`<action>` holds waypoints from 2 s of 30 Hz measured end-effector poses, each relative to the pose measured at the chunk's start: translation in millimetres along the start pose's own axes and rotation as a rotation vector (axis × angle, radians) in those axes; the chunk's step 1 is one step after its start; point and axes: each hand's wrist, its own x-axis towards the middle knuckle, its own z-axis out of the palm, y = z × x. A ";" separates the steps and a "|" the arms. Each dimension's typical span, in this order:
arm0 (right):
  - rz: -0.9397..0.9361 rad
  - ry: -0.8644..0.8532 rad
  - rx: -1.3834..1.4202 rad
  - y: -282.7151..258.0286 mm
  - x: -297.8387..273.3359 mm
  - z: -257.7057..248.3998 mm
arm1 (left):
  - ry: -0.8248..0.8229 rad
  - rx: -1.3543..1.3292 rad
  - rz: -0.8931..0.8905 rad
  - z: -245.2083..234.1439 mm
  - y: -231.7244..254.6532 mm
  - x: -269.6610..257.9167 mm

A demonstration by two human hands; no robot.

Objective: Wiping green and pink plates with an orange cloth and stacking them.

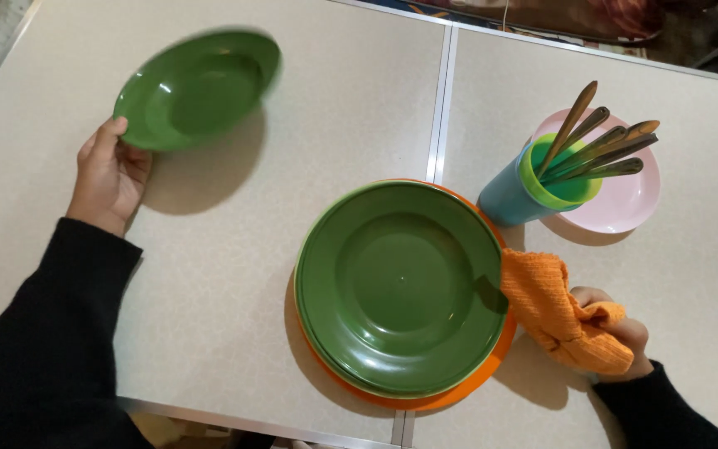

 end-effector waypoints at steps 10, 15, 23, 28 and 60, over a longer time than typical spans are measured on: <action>0.045 -0.052 0.088 5.3 -3.3 -9.6 | 0.042 -0.227 -0.015 28.6 11.0 19.6; 0.025 0.007 0.083 10.6 -7.2 -13.5 | -0.108 -0.175 0.082 38.6 -4.2 26.0; 0.008 -0.082 0.154 10.0 -4.0 -4.5 | -0.250 -0.619 -0.230 140.6 -104.8 15.9; -0.032 -0.086 0.027 6.1 1.8 34.9 | -0.536 -0.724 -0.428 178.3 -117.7 -36.2; -0.731 -0.443 -2.468 -20.6 80.0 250.2 | -1.401 -0.247 -0.621 139.5 -100.9 -86.8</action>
